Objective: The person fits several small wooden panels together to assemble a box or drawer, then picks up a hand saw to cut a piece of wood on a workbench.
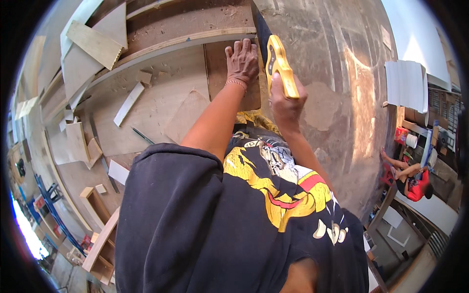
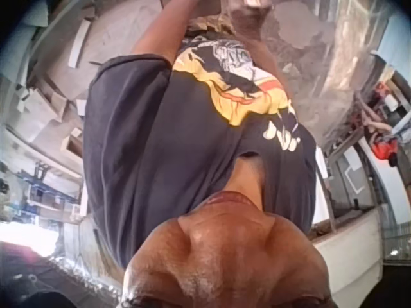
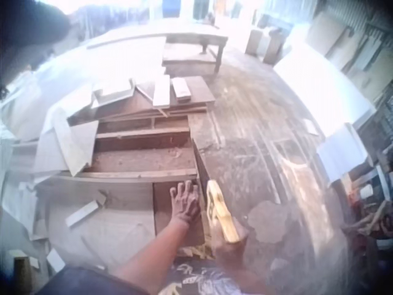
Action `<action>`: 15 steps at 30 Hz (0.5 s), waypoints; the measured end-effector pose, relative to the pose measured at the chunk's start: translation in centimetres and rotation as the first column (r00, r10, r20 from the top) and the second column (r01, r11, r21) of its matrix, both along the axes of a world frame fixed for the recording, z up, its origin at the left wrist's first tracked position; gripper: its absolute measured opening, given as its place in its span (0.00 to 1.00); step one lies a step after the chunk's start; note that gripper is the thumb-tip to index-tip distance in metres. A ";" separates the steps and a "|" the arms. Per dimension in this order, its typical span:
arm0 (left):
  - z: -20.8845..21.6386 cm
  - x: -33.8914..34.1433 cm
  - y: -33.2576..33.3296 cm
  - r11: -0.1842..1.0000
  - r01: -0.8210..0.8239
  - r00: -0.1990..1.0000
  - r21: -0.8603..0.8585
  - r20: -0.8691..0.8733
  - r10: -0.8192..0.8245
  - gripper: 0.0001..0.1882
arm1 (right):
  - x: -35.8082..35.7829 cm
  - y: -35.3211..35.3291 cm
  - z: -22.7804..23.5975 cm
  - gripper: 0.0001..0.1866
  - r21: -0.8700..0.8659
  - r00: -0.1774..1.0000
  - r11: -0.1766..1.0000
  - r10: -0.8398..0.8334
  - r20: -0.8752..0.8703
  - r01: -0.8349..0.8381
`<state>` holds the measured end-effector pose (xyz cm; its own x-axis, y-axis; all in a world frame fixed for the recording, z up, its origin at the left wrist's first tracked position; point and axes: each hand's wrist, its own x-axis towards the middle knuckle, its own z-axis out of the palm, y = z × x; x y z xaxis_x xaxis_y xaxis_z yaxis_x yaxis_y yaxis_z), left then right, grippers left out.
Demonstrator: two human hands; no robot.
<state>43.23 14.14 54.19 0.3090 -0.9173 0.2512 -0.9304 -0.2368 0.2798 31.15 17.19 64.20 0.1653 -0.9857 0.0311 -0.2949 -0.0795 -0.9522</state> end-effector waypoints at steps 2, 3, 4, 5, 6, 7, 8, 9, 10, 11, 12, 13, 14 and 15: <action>-0.1 0.0 -0.1 0.999 -0.018 1.000 -0.031 0.015 0.018 0.11 | 0.2 -0.3 -0.3 0.06 -0.017 1.000 1.000 -0.007 -0.023 0.006; -0.3 0.0 -0.2 0.998 -0.030 0.999 -0.047 0.021 0.031 0.10 | -0.1 -0.2 -0.5 0.06 0.013 1.000 1.000 -0.004 -0.010 0.005; -0.3 0.1 -0.2 0.999 -0.042 0.998 -0.031 0.037 0.043 0.10 | -0.4 -0.1 -0.4 0.06 0.045 1.000 0.999 -0.003 0.004 0.002; -0.1 0.1 -0.3 0.999 -0.032 0.999 -0.017 0.030 0.033 0.11 | -1.1 0.7 0.5 0.05 0.002 1.000 1.000 0.013 -0.029 -0.013; 0.3 0.2 -0.5 1.000 -0.023 0.999 -0.004 0.023 0.023 0.12 | -2.0 2.0 2.0 0.04 -0.039 0.998 0.999 0.029 -0.062 -0.031; 0.2 0.0 -0.3 1.000 -0.019 1.000 0.018 0.015 0.018 0.13 | -3.2 3.5 2.9 0.04 -0.071 0.994 0.996 0.049 -0.098 -0.056; -0.3 0.3 -0.2 0.999 -0.022 0.999 -0.029 0.023 0.023 0.13 | -4.3 4.6 3.1 0.03 0.022 0.999 0.999 0.034 -0.038 -0.033; -0.7 0.3 0.2 0.999 -0.031 0.999 -0.025 0.027 0.032 0.13 | -5.3 5.3 3.3 0.03 0.117 1.000 0.993 0.016 0.019 -0.018; -0.7 0.3 0.2 0.999 -0.029 0.999 -0.024 0.026 0.030 0.12 | -6.0 5.6 3.9 0.04 0.126 0.999 0.991 0.048 -0.020 -0.045; -0.7 0.3 0.2 0.999 -0.029 0.999 -0.023 0.026 0.029 0.12 | -5.8 5.5 3.9 0.04 0.110 0.998 0.993 0.054 -0.031 -0.051; -0.7 0.2 0.2 0.999 -0.029 0.999 -0.030 0.028 0.030 0.12 | -5.5 5.2 3.8 0.04 0.093 0.997 0.994 0.060 -0.041 -0.056; -0.7 0.3 0.2 0.999 -0.036 0.999 -0.030 0.030 0.037 0.12 | -5.0 4.8 3.6 0.04 0.077 0.996 0.995 0.067 -0.052 -0.063; -0.4 0.0 -0.1 0.999 -0.015 1.000 -0.035 0.020 0.016 0.12 | -4.0 3.4 2.4 0.03 -0.048 0.993 0.997 0.061 -0.104 -0.066; -0.3 -0.4 -0.3 0.999 0.001 1.000 -0.040 0.025 0.000 0.12 | -2.6 1.4 1.4 0.04 -0.214 0.986 0.973 0.053 -0.157 -0.086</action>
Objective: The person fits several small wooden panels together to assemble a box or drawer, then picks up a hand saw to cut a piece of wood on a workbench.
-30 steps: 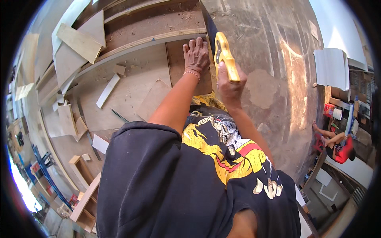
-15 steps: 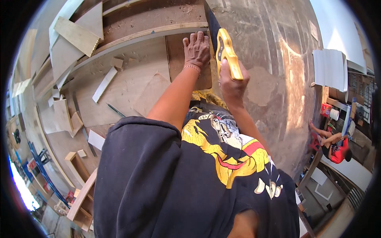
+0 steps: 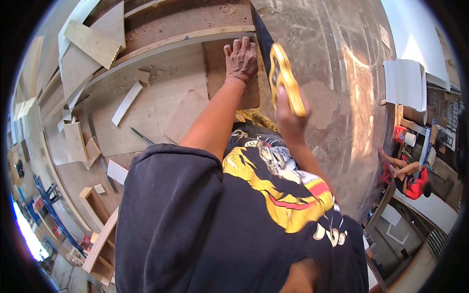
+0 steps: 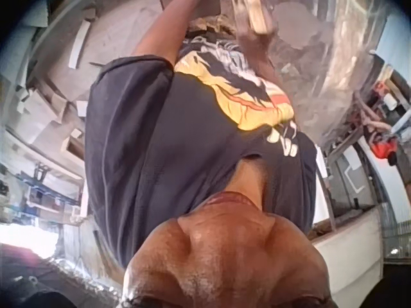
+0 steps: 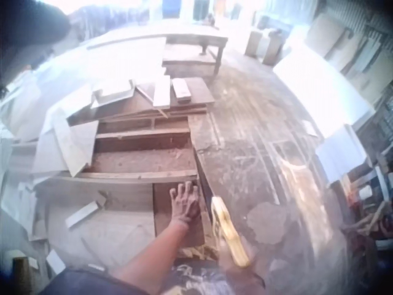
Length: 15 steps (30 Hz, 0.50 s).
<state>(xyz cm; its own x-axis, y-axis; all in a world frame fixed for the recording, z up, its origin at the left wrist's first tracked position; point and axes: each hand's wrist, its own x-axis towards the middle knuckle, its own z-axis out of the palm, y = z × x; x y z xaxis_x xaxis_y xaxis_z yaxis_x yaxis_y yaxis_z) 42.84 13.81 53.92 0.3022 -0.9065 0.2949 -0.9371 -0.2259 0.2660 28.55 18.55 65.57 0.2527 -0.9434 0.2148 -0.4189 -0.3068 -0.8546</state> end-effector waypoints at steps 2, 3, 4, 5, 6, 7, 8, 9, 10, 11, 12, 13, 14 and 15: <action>0.2 -0.1 -0.1 1.000 -0.001 1.000 0.028 0.005 0.001 0.11 | 3.0 -2.6 -0.6 0.07 0.025 0.997 0.998 -0.051 0.061 0.050; 0.2 0.1 0.0 0.998 -0.018 1.000 0.060 0.006 0.017 0.10 | 3.6 -2.5 -1.0 0.08 0.008 0.998 0.999 -0.040 0.055 0.040; 0.1 0.4 0.0 0.995 -0.033 0.999 0.091 0.008 0.032 0.10 | 3.9 -2.3 -1.5 0.08 -0.009 0.998 0.999 -0.032 0.049 0.032; 0.0 0.7 -0.1 0.998 -0.051 0.999 0.026 0.005 0.051 0.11 | 3.6 -2.3 -1.5 0.08 0.059 0.997 0.998 -0.041 0.061 0.037; -0.1 0.8 -0.1 0.999 -0.049 0.999 0.009 0.009 0.049 0.12 | 3.2 -2.2 -1.5 0.08 0.127 0.996 0.991 -0.049 0.072 0.040; -0.1 0.7 0.0 0.999 -0.049 0.999 -0.008 0.014 0.049 0.12 | 2.8 -2.1 -1.3 0.08 0.195 0.995 0.980 -0.057 0.083 0.040; -0.3 0.4 0.5 0.999 -0.044 0.999 -0.010 0.014 0.045 0.13 | 2.3 -1.7 -1.5 0.08 0.261 0.985 0.964 -0.092 0.145 0.052; -0.4 0.4 0.5 1.000 -0.017 1.000 -0.015 0.016 0.017 0.14 | 1.9 -1.3 -1.6 0.08 0.326 0.970 0.944 -0.129 0.204 0.057; -0.5 0.6 0.3 1.000 -0.013 1.000 -0.009 0.020 0.013 0.14 | 1.8 -1.1 -1.8 0.08 0.391 0.951 0.919 -0.167 0.260 0.055; -0.1 0.6 -0.1 1.000 -0.011 1.000 -0.004 0.022 0.011 0.14 | 1.9 -1.5 -1.7 0.09 0.342 0.960 0.938 -0.150 0.238 0.061; 0.1 0.6 -0.2 1.000 -0.011 1.000 0.000 0.023 0.011 0.14 | 1.8 -1.6 -2.0 0.09 0.309 0.971 0.950 -0.118 0.208 0.049; -0.2 0.3 0.1 1.000 -0.016 1.000 0.026 -0.007 0.017 0.13 | 1.6 -1.7 -2.4 0.09 0.274 0.981 0.961 -0.086 0.176 0.035; -0.3 0.4 0.1 1.000 -0.029 1.000 0.012 -0.008 0.029 0.12 | 1.8 -2.0 -2.4 0.09 0.231 0.987 0.973 -0.051 0.152 0.014; -0.4 0.4 0.3 0.999 -0.041 0.999 -0.003 -0.008 0.041 0.12 | 1.9 -2.0 -2.1 0.09 0.230 0.991 0.973 -0.039 0.124 0.009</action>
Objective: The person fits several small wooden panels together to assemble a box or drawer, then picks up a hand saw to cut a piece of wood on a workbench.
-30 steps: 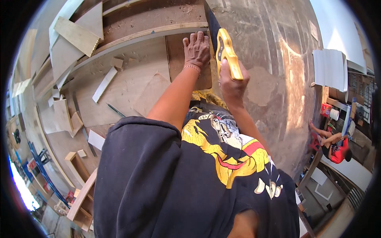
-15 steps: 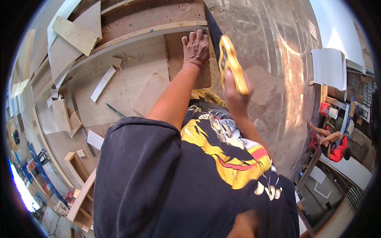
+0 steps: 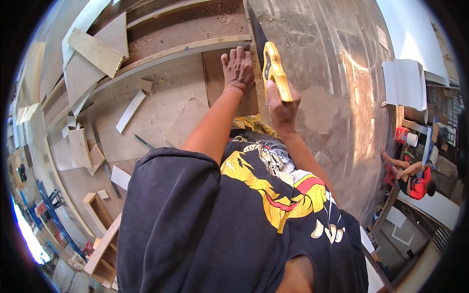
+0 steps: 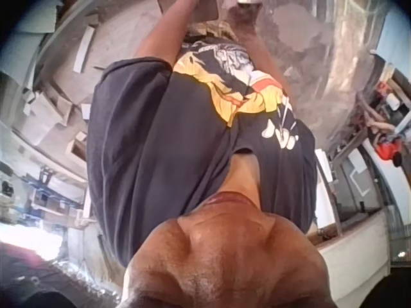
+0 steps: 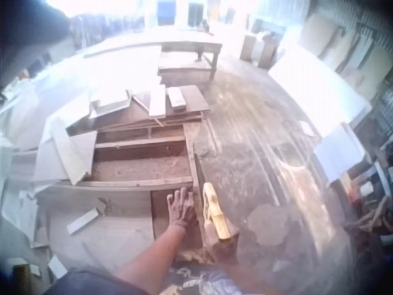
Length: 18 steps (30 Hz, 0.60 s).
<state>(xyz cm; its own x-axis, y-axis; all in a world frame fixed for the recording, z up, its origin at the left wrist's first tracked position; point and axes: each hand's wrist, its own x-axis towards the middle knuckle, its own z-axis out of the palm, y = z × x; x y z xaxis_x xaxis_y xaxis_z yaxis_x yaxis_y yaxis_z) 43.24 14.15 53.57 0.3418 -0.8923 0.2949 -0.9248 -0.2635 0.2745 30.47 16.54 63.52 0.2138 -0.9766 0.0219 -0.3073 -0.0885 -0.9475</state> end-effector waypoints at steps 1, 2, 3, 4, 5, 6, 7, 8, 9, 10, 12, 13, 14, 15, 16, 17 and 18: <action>-0.1 0.0 0.1 1.000 -0.011 1.000 -0.015 0.000 0.011 0.11 | 0.3 -0.1 0.3 0.09 -0.002 0.999 1.000 0.011 0.030 -0.011; -0.3 0.1 0.2 1.000 -0.017 1.000 0.008 -0.016 0.017 0.12 | 0.7 0.0 0.5 0.09 -0.001 0.998 1.000 0.020 0.060 -0.020; -0.5 0.0 0.1 1.000 -0.018 1.000 0.016 -0.009 0.018 0.13 | 0.9 0.1 0.7 0.09 0.000 0.996 1.000 0.028 0.090 -0.028; -0.6 0.0 0.1 1.000 -0.017 1.000 0.024 -0.002 0.017 0.13 | 0.9 0.1 1.1 0.09 0.024 0.996 0.999 0.030 0.084 -0.032; -0.7 -0.1 0.1 0.999 -0.016 1.000 0.035 0.003 0.016 0.13 | 0.8 -0.1 1.1 0.09 0.002 0.996 0.999 0.045 0.073 -0.045; -0.5 -0.1 0.2 1.000 -0.006 0.999 -0.008 0.044 0.006 0.14 | 0.7 -0.4 1.0 0.09 -0.019 0.996 0.998 0.059 0.063 -0.058; -0.7 0.0 0.1 0.997 0.036 0.997 -0.068 0.069 -0.031 0.13 | 0.6 -0.8 0.8 0.09 -0.040 0.996 0.997 0.071 0.051 -0.069; -0.8 0.3 -0.1 0.989 0.077 0.993 -0.129 0.097 -0.065 0.12 | 0.4 -1.1 0.7 0.09 0.015 0.992 0.997 0.073 0.101 -0.075; -1.0 0.4 -0.2 0.975 0.120 0.987 -0.188 0.128 -0.097 0.12 | 0.2 -1.5 0.6 0.09 0.071 0.986 0.994 0.071 0.151 -0.082; -1.1 0.5 -0.3 0.981 0.125 0.987 -0.151 0.117 -0.108 0.11 | 0.1 -1.7 0.5 0.09 0.125 0.978 0.988 0.065 0.200 -0.092; -0.8 0.5 -0.4 0.988 0.138 0.987 -0.076 0.089 -0.131 0.11 | 0.2 -1.5 1.1 0.09 0.097 0.982 0.991 0.076 0.170 -0.094; -0.8 0.4 -0.4 0.991 0.114 0.990 -0.065 0.089 -0.108 0.10 | 0.3 -1.4 1.3 0.09 0.083 0.985 0.992 0.081 0.155 -0.095; -0.8 0.3 -0.6 0.994 0.089 0.992 -0.060 0.090 -0.083 0.09 | 0.5 -1.2 1.1 0.09 0.042 0.990 0.996 0.071 0.118 -0.077; -0.8 0.2 -0.9 0.997 0.063 0.994 -0.054 0.092 -0.058 0.09 | 0.5 -0.6 0.8 0.09 0.000 0.995 0.998 0.059 0.081 -0.059; -0.7 0.0 -0.8 0.996 0.063 0.994 -0.068 0.096 -0.056 0.08 | 0.3 -0.1 0.8 0.09 -0.042 0.998 0.998 0.044 0.045 -0.043; -0.5 0.2 -1.0 0.996 0.058 0.994 -0.063 0.100 -0.052 0.08 | 0.1 0.5 1.2 0.08 -0.091 0.998 0.994 0.064 0.002 -0.064; -0.3 0.1 -0.8 0.997 0.052 0.994 -0.048 0.097 -0.047 0.08 | -0.8 1.7 2.0 0.08 -0.128 0.995 0.988 0.083 -0.049 -0.089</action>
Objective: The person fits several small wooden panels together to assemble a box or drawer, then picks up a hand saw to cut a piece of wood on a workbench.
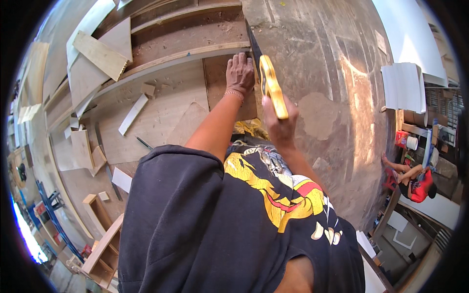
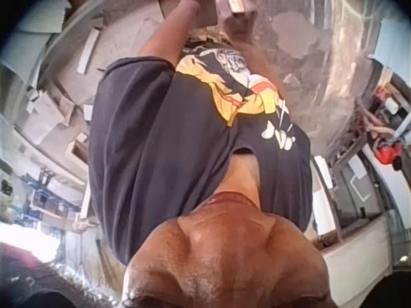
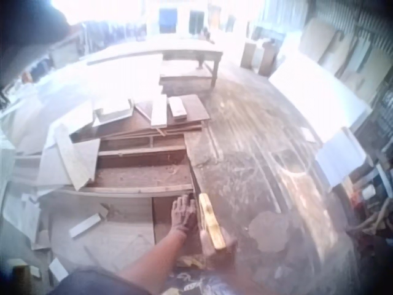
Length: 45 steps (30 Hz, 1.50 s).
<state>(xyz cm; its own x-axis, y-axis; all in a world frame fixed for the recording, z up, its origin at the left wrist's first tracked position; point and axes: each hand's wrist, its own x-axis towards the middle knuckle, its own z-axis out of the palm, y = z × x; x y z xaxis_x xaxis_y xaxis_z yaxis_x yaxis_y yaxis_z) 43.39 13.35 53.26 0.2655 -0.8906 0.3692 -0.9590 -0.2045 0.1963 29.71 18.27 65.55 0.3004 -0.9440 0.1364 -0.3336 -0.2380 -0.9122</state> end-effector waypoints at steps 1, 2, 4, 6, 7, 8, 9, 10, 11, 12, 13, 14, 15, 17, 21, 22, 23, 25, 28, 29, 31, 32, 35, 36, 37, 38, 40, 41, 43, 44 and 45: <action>0.0 -0.1 0.2 1.000 -0.006 1.000 0.015 -0.003 0.006 0.08 | -0.9 1.2 0.8 0.08 -0.040 0.999 0.999 0.019 -0.048 -0.021; 0.0 -0.2 0.1 1.000 0.000 0.999 -0.010 -0.034 -0.001 0.08 | -1.9 2.2 1.8 0.07 0.077 1.000 0.997 -0.002 -0.016 0.004; -0.1 0.1 0.2 1.000 -0.008 1.000 -0.026 0.000 0.008 0.09 | -4.0 3.6 2.5 0.06 0.207 0.998 0.978 -0.007 0.057 -0.005; 0.2 0.0 0.4 1.000 0.007 1.000 0.022 -0.024 -0.006 0.09 | -5.3 4.9 3.0 0.05 0.333 0.993 0.942 -0.064 0.096 0.028; 0.4 0.0 0.4 0.999 0.008 0.999 0.036 -0.033 -0.007 0.10 | -5.7 5.2 3.3 0.05 0.396 0.991 0.918 -0.077 0.106 0.030; 0.6 0.0 0.5 0.999 0.008 0.999 0.050 -0.042 -0.006 0.10 | -5.7 5.3 3.3 0.05 0.389 0.992 0.921 -0.076 0.099 0.032; 0.5 0.0 0.6 0.998 0.007 0.999 0.064 -0.051 -0.004 0.10 | -5.5 5.4 3.5 0.05 0.382 0.993 0.923 -0.072 0.092 0.032; 0.1 0.0 0.5 1.000 0.009 0.999 0.002 -0.038 -0.009 0.10 | -5.3 5.4 3.8 0.05 0.369 0.994 0.928 -0.074 0.084 0.038; -0.1 0.0 0.5 1.000 0.015 0.999 -0.015 -0.029 -0.016 0.10 | -5.0 5.2 3.3 0.05 0.321 0.996 0.946 -0.071 0.062 0.048; -0.1 -0.1 0.4 0.999 0.022 1.000 -0.033 -0.020 -0.022 0.09 | -4.5 4.6 2.5 0.05 0.270 0.997 0.961 -0.069 0.039 0.056; -0.2 -0.3 0.4 0.998 0.032 0.999 -0.051 -0.012 -0.033 0.09 | -3.9 3.8 1.4 0.05 0.219 0.997 0.973 -0.073 0.015 0.067; -0.3 -0.4 0.4 0.999 0.026 0.999 -0.029 -0.021 -0.027 0.09 | -2.7 1.7 -0.4 0.05 0.259 0.995 0.963 -0.087 0.039 0.074; -0.4 -0.5 0.5 1.000 0.022 0.999 -0.007 -0.030 -0.022 0.09 | -1.5 -0.1 -1.9 0.05 0.298 0.992 0.951 -0.105 0.063 0.082; -0.2 -0.1 0.3 1.000 0.009 0.999 0.006 -0.042 -0.009 0.08 | 0.8 -1.0 -1.6 0.06 0.193 0.993 0.979 -0.077 0.090 0.059; -0.1 -0.1 0.3 1.000 -0.002 0.999 -0.020 -0.036 0.002 0.08 | 1.6 -1.2 -1.7 0.07 0.217 0.985 0.973 -0.112 0.134 0.081; 0.0 -0.2 0.2 1.000 -0.002 1.000 -0.016 -0.025 0.001 0.08 | 1.3 -1.2 -1.4 0.07 0.222 0.982 0.971 -0.119 0.147 0.085; 0.1 -0.1 0.2 1.000 -0.008 1.000 -0.007 -0.013 0.008 0.08 | 1.0 -0.7 -0.8 0.07 0.150 0.990 0.986 -0.086 0.108 0.070; -0.1 -0.5 0.2 1.000 0.009 1.000 -0.010 -0.020 -0.009 0.08 | -0.7 1.4 0.8 0.07 0.018 0.999 0.999 -0.044 -0.005 0.044; 0.0 0.1 0.4 1.000 -0.017 1.000 0.002 -0.022 0.017 0.10 | -3.5 3.9 2.0 0.06 0.234 1.000 0.972 -0.023 0.019 0.018; -0.2 0.0 0.3 1.000 -0.008 1.000 0.000 -0.021 0.008 0.10 | -4.5 4.4 1.8 0.05 0.277 0.999 0.961 -0.027 0.033 0.017; -0.2 -0.1 0.2 1.000 -0.003 0.999 -0.004 -0.034 0.003 0.09 | -5.4 5.5 3.1 0.05 0.309 0.999 0.951 -0.038 0.039 0.024; -0.1 -0.1 0.3 1.000 -0.004 0.999 0.000 -0.036 0.003 0.09 | -5.5 5.8 3.5 0.05 0.326 0.998 0.945 -0.039 0.046 0.022; 0.1 -0.2 0.7 1.000 -0.005 0.999 0.002 -0.047 0.005 0.09 | -4.8 5.7 4.1 0.06 0.384 0.987 0.922 -0.107 0.121 0.053; 0.2 -0.3 0.5 1.000 0.004 0.999 -0.009 -0.051 -0.004 0.09 | -4.4 5.1 3.0 0.05 0.351 0.995 0.934 -0.085 0.059 0.059; 0.2 -0.5 0.4 1.000 0.013 0.998 -0.021 -0.056 -0.014 0.09 | -3.4 3.5 0.7 0.05 0.213 0.998 0.976 -0.059 0.030 0.051; 0.1 -0.2 0.7 1.000 0.000 1.000 0.028 -0.032 0.001 0.08 | -1.7 1.6 -1.1 0.07 0.232 0.993 0.969 -0.098 0.058 0.082; 0.0 -0.1 0.3 1.000 -0.003 1.000 -0.024 -0.016 0.003 0.08 | 0.8 -1.0 -1.6 0.08 0.102 0.992 0.993 -0.073 0.100 0.063; -0.1 -0.4 0.3 0.999 -0.005 1.000 -0.051 -0.016 0.005 0.07 | 1.2 -1.3 -1.3 0.08 -0.009 0.996 0.998 -0.056 0.075 0.057; -0.3 -0.3 0.3 0.999 -0.005 0.999 -0.050 -0.046 0.003 0.07 | 1.2 -1.0 -1.5 0.08 0.131 0.988 0.989 -0.089 0.129 0.072; -0.4 -0.3 0.1 0.998 -0.009 0.999 -0.055 -0.046 0.006 0.07 | 1.0 -0.9 -1.5 0.07 0.197 0.983 0.978 -0.098 0.156 0.067; -0.5 0.0 0.2 0.998 -0.014 0.999 -0.053 -0.041 0.012 0.07 | 0.7 -0.5 -1.1 0.07 0.149 0.991 0.987 -0.071 0.114 0.054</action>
